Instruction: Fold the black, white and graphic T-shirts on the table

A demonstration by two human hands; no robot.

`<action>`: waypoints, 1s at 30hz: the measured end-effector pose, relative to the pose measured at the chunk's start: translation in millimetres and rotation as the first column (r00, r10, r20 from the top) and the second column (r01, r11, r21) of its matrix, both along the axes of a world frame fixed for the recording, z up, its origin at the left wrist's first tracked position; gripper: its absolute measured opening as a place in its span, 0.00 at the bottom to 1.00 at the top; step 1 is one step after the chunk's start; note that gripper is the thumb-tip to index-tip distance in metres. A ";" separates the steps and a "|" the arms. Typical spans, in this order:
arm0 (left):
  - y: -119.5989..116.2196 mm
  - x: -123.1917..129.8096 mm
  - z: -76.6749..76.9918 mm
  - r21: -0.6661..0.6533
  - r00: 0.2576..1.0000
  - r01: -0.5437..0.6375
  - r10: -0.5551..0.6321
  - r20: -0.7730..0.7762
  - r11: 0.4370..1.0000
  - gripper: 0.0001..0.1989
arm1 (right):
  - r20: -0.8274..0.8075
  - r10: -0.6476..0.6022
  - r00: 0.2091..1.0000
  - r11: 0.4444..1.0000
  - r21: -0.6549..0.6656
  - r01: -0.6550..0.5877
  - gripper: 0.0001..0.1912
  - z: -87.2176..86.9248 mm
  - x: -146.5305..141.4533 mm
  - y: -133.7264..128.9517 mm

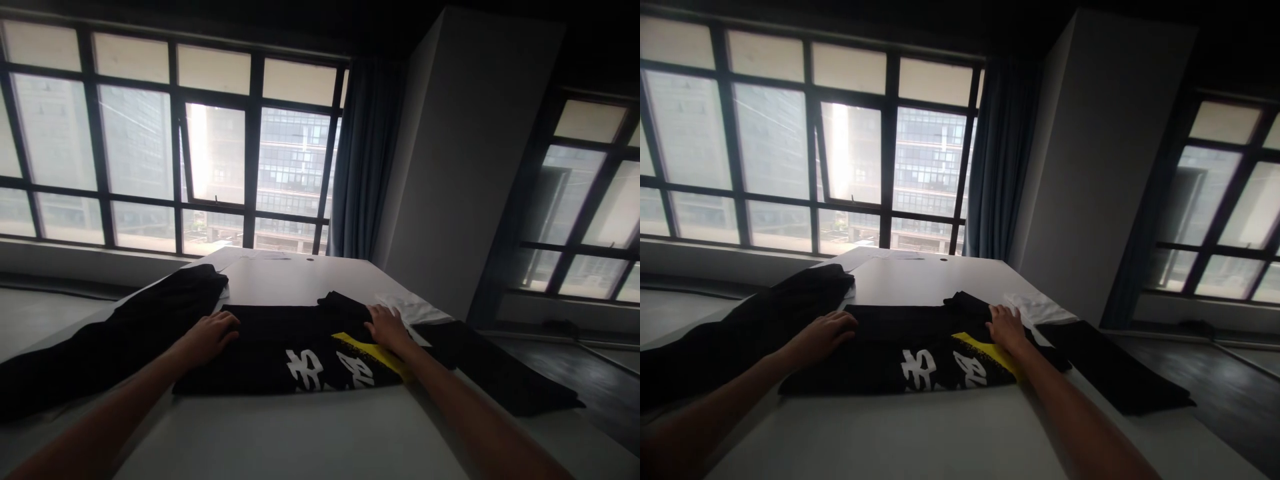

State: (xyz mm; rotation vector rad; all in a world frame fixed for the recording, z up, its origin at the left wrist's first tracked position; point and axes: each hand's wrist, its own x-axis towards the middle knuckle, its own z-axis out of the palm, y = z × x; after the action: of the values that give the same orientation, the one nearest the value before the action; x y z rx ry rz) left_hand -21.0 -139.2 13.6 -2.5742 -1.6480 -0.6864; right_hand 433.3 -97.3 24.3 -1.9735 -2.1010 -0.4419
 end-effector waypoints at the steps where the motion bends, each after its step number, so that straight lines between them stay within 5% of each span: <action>1: -5.0 9.9 -0.7 0.014 0.999 0.052 -0.052 0.003 0.999 0.17 | -0.016 0.044 0.999 0.999 -0.023 -0.045 0.23 -1.8 -11.2 -5.0; 5: -20.1 49.0 -17.0 -0.041 0.951 0.309 -0.308 0.026 0.950 0.24 | -0.154 0.275 0.949 0.941 -0.161 -0.299 0.27 -10.0 -52.6 -32.4; 9: -21.8 58.0 -42.1 -0.204 0.940 0.322 -0.337 -0.047 0.925 0.29 | -0.216 0.285 0.934 0.882 -0.322 -0.344 0.34 -25.6 -63.6 -53.3; 13: -18.9 37.8 -51.4 -0.277 0.969 0.192 -0.227 -0.101 0.941 0.32 | -0.231 0.180 0.956 0.885 -0.386 -0.260 0.38 -36.5 -28.6 -53.8; 19: -16.7 6.2 -43.8 -0.303 0.987 -0.012 -0.038 -0.158 0.953 0.37 | -0.107 -0.134 0.985 0.917 -0.390 0.082 0.38 -45.7 53.5 -38.8; 23: -16.0 1.5 -46.0 -0.275 0.982 -0.037 -0.017 -0.190 0.961 0.35 | -0.085 -0.157 0.984 0.910 -0.401 0.111 0.38 -51.8 73.0 -43.4; 27: -20.0 0.3 -39.2 -0.317 0.973 -0.036 -0.039 -0.227 0.948 0.38 | -0.048 -0.117 0.992 0.868 -0.490 0.079 0.44 -31.2 74.4 -48.3; 30: -11.9 1.3 -17.6 -0.381 0.974 -0.021 -0.066 -0.216 0.925 0.39 | -0.023 -0.094 0.995 0.796 -0.602 0.061 0.47 0.2 70.1 -36.2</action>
State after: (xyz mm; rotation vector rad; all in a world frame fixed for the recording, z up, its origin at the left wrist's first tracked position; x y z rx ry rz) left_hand -19.7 -151.1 -4.1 -2.7920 -1.8287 -0.0631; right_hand 503.3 -133.5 24.5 -2.3605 -2.3267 0.3246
